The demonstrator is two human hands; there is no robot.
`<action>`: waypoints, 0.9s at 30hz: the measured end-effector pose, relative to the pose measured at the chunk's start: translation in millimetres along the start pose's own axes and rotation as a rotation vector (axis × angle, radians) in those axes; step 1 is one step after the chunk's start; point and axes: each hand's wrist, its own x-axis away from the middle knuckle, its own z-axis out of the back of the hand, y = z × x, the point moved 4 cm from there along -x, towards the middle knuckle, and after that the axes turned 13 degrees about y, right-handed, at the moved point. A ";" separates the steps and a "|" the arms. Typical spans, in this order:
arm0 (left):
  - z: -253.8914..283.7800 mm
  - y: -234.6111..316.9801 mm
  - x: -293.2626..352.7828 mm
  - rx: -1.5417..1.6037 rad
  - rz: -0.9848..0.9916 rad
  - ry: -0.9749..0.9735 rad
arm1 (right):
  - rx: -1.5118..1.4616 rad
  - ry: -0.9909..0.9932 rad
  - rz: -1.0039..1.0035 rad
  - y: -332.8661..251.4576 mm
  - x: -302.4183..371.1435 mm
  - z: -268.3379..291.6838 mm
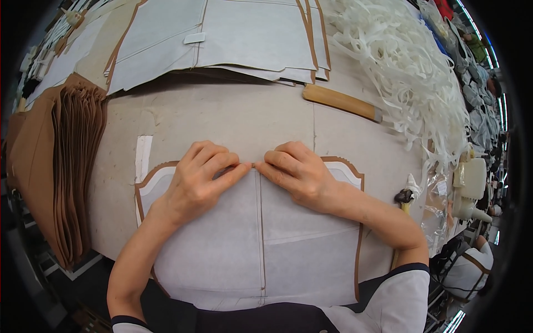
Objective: Folding and hammering the edges of leather or fabric panels as part of an assembly process.
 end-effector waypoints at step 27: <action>-11.2 44.4 -4.9 -0.321 0.071 -0.094 | -0.190 0.012 -0.592 9.6 3.2 9.1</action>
